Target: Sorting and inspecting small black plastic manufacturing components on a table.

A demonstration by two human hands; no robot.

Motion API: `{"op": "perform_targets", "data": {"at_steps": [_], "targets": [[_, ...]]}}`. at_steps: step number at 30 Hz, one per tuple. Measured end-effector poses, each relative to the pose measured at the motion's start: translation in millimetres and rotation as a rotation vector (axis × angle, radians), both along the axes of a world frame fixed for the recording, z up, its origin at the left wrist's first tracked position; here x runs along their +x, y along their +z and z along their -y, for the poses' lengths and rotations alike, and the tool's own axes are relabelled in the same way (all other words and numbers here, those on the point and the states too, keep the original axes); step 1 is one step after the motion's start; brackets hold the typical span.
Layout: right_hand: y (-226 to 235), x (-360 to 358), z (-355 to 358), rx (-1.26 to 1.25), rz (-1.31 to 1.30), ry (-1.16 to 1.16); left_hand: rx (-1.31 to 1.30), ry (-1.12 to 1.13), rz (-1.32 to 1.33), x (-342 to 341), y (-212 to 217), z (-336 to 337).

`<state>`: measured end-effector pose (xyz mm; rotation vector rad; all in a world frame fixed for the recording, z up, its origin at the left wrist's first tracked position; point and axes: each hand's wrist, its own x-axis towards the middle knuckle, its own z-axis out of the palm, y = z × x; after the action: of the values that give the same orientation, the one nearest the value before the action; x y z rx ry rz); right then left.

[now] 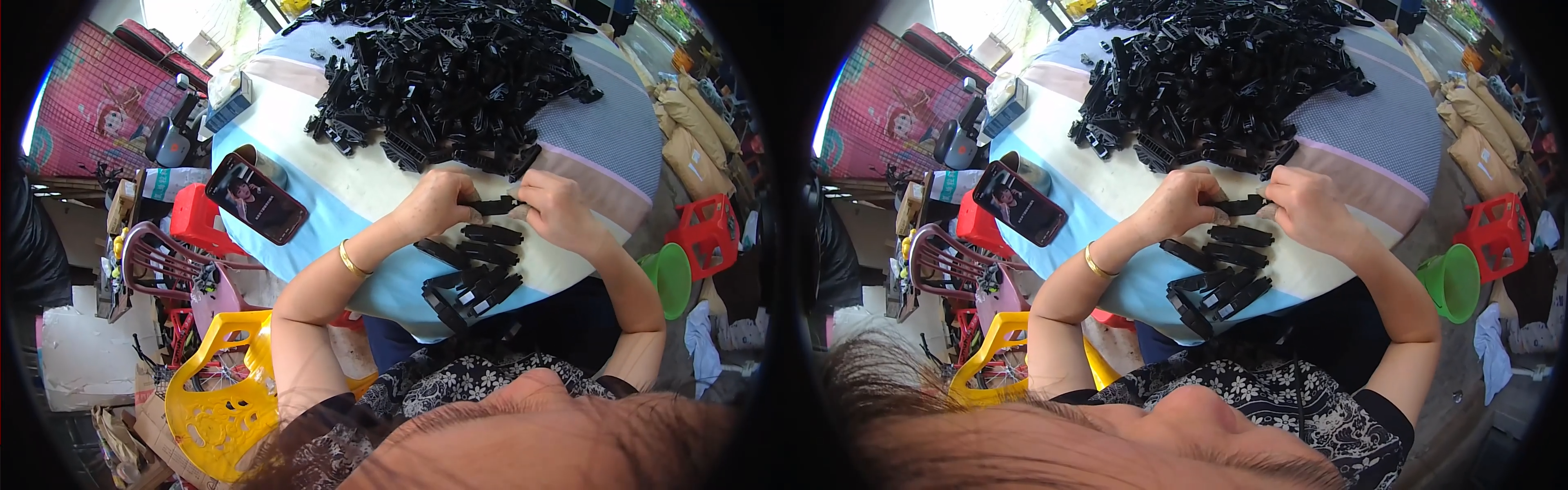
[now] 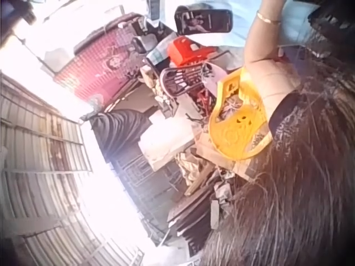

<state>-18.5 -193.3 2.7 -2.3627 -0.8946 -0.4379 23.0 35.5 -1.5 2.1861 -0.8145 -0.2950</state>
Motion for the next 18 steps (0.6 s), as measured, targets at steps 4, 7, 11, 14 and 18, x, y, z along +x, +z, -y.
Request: {"op": "perform_targets", "data": {"at_steps": [4, 7, 11, 14, 18], "targets": [[-5.9, 7.5, -11.7, -0.022, -0.023, 0.087, 0.014, 0.018, -0.046, -0.1, 3.9, 5.4], [-7.7, 9.7, -15.1, -0.032, 0.013, 0.124, -0.013, 0.020, -0.047, 0.0, -4.2, 5.1], [2.4, 17.4, -4.0, -0.066, -0.251, 0.192, -0.013, -0.145, 0.001, 5.0, -0.9, -2.6], [4.0, 36.2, 1.0, -0.052, -0.132, 0.146, -0.053, -0.248, 0.033, 8.3, 4.7, -5.5], [10.7, 58.8, 0.0, -0.242, 0.120, 0.036, -0.045, 0.047, 0.758, 12.3, 0.9, 4.0]]}}
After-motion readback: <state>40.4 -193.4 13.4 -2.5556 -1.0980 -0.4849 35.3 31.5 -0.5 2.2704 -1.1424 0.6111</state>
